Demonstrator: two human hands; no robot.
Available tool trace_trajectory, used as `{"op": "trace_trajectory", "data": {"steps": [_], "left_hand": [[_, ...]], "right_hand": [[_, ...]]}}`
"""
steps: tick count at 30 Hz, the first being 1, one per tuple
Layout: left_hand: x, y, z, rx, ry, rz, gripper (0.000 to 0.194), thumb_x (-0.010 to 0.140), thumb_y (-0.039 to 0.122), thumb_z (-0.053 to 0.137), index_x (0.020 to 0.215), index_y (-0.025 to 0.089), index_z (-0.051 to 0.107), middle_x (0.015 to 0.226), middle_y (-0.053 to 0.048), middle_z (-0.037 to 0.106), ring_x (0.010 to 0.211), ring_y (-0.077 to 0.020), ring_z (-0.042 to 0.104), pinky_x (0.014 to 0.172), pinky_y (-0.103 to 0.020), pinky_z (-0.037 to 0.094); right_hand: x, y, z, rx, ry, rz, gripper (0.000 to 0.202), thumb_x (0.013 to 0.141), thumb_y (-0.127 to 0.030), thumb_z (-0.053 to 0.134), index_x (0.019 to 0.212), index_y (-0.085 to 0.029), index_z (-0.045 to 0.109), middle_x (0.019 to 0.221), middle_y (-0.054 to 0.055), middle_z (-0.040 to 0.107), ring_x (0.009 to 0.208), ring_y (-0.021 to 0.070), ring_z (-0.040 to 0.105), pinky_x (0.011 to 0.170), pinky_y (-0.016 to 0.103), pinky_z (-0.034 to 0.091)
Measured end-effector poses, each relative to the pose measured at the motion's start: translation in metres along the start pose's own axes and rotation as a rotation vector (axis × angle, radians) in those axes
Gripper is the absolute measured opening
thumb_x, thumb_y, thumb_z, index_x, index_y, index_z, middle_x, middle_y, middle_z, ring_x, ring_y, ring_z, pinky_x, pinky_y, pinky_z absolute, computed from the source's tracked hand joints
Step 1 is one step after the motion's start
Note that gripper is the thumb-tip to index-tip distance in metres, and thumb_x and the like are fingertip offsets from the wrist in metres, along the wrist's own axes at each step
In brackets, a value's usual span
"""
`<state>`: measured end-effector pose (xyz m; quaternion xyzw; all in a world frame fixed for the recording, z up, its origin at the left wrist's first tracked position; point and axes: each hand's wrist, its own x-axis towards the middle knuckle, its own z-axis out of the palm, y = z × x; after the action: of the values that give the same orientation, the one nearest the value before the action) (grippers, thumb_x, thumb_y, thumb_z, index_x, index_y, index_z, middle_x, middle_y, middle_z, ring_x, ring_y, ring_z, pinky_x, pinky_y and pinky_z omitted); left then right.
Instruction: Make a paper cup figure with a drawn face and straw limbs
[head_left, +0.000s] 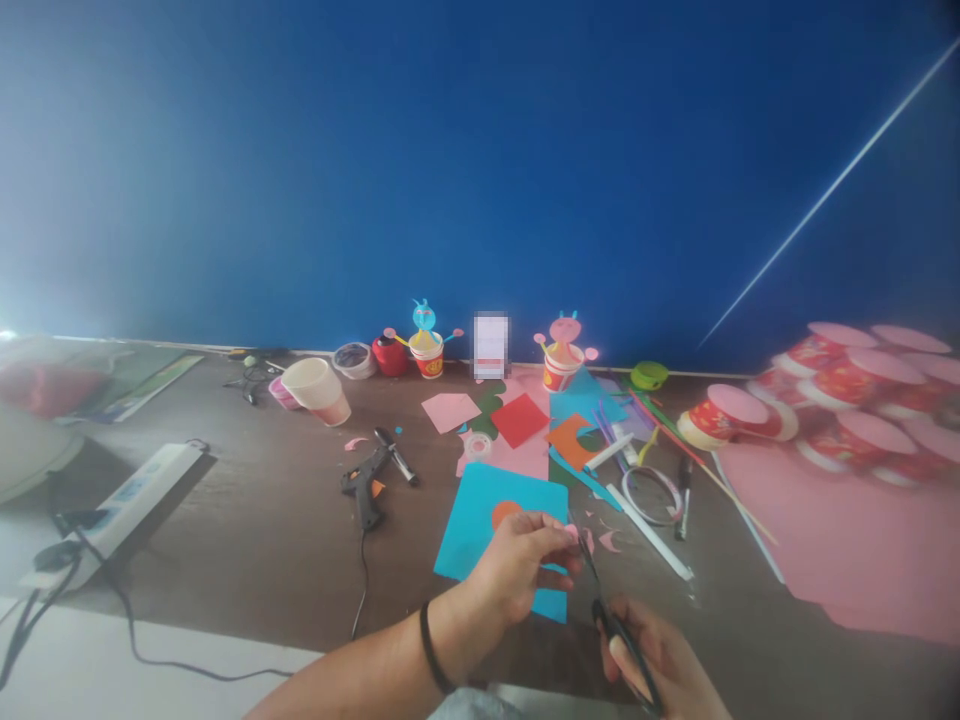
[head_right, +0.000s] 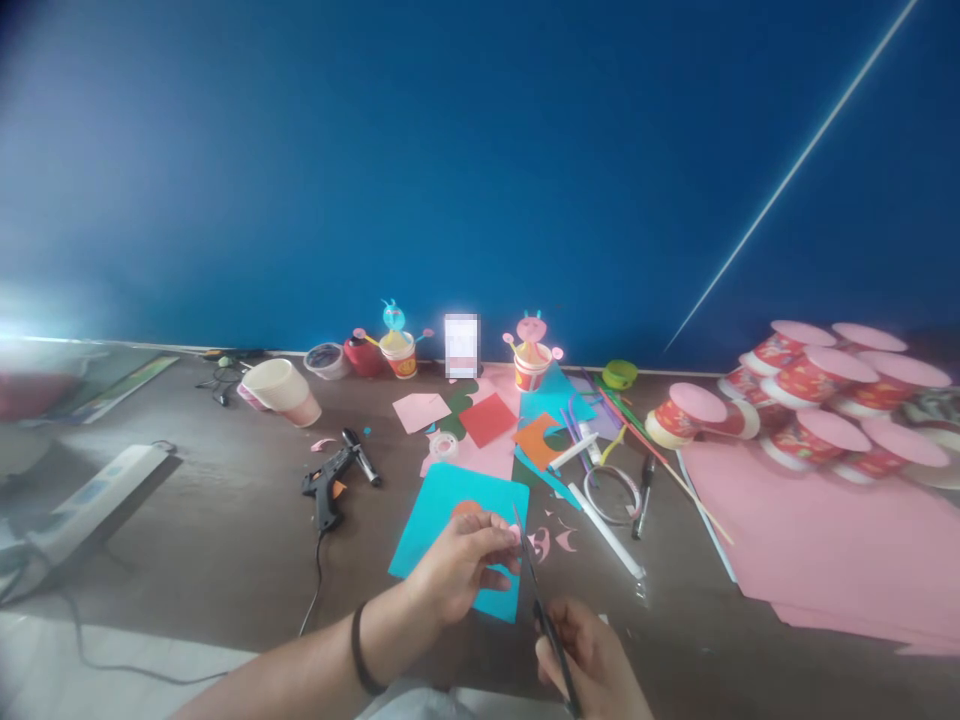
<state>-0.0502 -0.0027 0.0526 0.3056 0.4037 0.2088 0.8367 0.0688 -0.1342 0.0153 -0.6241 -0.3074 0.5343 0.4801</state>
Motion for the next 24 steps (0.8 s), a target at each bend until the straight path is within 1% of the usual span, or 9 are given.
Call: {"op": "trace_trajectory", "data": {"steps": [4, 7, 11, 16, 20, 24], "left_hand": [[0.005, -0.003, 0.005, -0.009, -0.027, -0.003, 0.028, 0.058, 0.031, 0.074, 0.065, 0.015, 0.052, 0.064, -0.001, 0.060, 0.053, -0.0102, 0.057, 0.043, -0.019, 0.042], [0.006, -0.003, 0.009, -0.020, -0.031, -0.011, 0.028, 0.057, 0.030, 0.074, 0.065, 0.015, 0.052, 0.062, 0.000, 0.059, 0.051, -0.0092, 0.055, 0.043, -0.018, 0.041], [0.007, -0.005, 0.011, -0.039, -0.036, -0.020, 0.031, 0.056, 0.031, 0.077, 0.065, 0.014, 0.053, 0.062, -0.001, 0.060, 0.051, -0.0095, 0.056, 0.043, -0.018, 0.041], [0.007, -0.007, 0.013, -0.035, -0.037, -0.011, 0.032, 0.057, 0.033, 0.077, 0.066, 0.014, 0.053, 0.061, -0.001, 0.060, 0.052, -0.0098, 0.056, 0.043, -0.018, 0.041], [0.007, -0.007, 0.015, -0.017, -0.022, -0.018, 0.031, 0.057, 0.033, 0.076, 0.064, 0.015, 0.052, 0.060, -0.001, 0.059, 0.051, -0.0095, 0.056, 0.042, -0.018, 0.041], [0.007, -0.009, 0.014, -0.015, -0.031, -0.017, 0.029, 0.059, 0.032, 0.074, 0.065, 0.014, 0.052, 0.062, -0.001, 0.059, 0.051, -0.0097, 0.056, 0.042, -0.018, 0.042]], "right_hand": [[0.000, 0.009, -0.007, -0.024, 0.023, -0.001, 0.057, 0.061, -0.074, 0.061, 0.067, -0.018, 0.052, 0.049, -0.004, 0.047, 0.045, 0.0085, 0.037, 0.046, 0.022, 0.027], [0.000, 0.013, -0.009, -0.029, 0.050, 0.005, 0.056, 0.059, -0.074, 0.062, 0.067, -0.019, 0.051, 0.047, -0.004, 0.047, 0.044, 0.0088, 0.038, 0.046, 0.023, 0.027], [-0.002, 0.012, -0.010, -0.009, 0.072, 0.012, 0.055, 0.059, -0.072, 0.064, 0.066, -0.019, 0.051, 0.047, -0.005, 0.046, 0.044, 0.0086, 0.038, 0.046, 0.023, 0.027], [-0.002, 0.007, -0.010, -0.030, 0.042, 0.044, 0.053, 0.061, -0.070, 0.065, 0.068, -0.019, 0.051, 0.048, -0.003, 0.049, 0.046, 0.0101, 0.042, 0.048, 0.023, 0.031], [-0.004, 0.008, -0.007, -0.040, 0.105, 0.023, 0.054, 0.060, -0.071, 0.064, 0.065, -0.020, 0.049, 0.046, -0.004, 0.046, 0.043, 0.0098, 0.040, 0.046, 0.023, 0.030], [-0.005, 0.010, -0.005, -0.032, 0.139, 0.021, 0.054, 0.059, -0.071, 0.063, 0.065, -0.020, 0.049, 0.046, -0.005, 0.044, 0.043, 0.0093, 0.039, 0.046, 0.022, 0.031]]}}
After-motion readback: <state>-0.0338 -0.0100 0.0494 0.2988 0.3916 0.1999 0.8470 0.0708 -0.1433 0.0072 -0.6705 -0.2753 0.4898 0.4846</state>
